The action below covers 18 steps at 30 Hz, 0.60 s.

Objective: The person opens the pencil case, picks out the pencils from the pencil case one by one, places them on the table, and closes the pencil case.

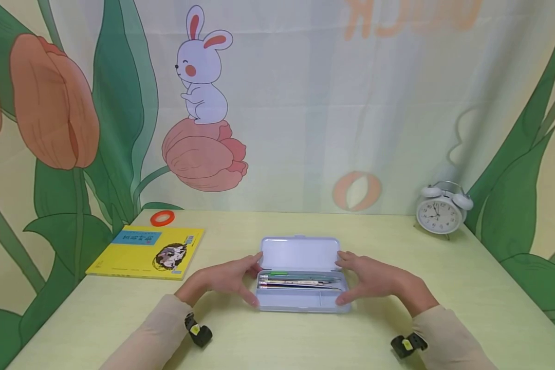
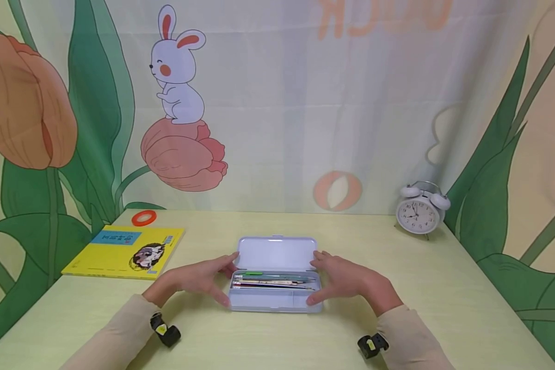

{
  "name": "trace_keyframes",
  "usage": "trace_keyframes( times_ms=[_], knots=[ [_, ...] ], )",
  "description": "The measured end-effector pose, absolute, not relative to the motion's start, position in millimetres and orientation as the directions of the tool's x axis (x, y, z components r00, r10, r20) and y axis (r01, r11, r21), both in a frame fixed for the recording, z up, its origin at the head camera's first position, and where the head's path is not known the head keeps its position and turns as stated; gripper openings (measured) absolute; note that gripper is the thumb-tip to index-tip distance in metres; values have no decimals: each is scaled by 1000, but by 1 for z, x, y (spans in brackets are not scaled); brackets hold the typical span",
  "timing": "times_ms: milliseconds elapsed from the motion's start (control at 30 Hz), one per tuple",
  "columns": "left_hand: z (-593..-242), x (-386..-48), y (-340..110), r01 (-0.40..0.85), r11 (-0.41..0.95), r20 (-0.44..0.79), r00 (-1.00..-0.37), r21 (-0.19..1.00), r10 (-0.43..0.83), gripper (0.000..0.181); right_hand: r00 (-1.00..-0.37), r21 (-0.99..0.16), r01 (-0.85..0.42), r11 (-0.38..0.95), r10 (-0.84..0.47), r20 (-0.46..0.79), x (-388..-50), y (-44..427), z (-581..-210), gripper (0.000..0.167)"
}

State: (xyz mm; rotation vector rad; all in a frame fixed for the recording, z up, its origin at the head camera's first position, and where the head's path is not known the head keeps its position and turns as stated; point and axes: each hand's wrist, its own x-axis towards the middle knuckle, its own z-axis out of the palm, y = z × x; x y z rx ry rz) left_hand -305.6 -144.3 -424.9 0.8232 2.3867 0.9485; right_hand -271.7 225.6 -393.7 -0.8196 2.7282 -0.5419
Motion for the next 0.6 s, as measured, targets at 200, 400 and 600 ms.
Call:
trace_keyframes(
  times_ms=[200, 400, 600],
  knots=[
    [-424, -305, -144, 365, 582, -173, -723, 726, 669, 120, -769, -403, -581, 707, -639, -13, -272, 221, -393, 83],
    [-422, -304, -143, 354, 588, -181, -727, 727, 662, 120, -717, -391, -659, 642, -693, 71, -275, 207, -389, 55],
    [-422, -304, -143, 351, 594, -185, -730, 724, 658, 120, -726, -390, -653, 649, -683, 80, -278, 196, -391, 39]
  ],
)
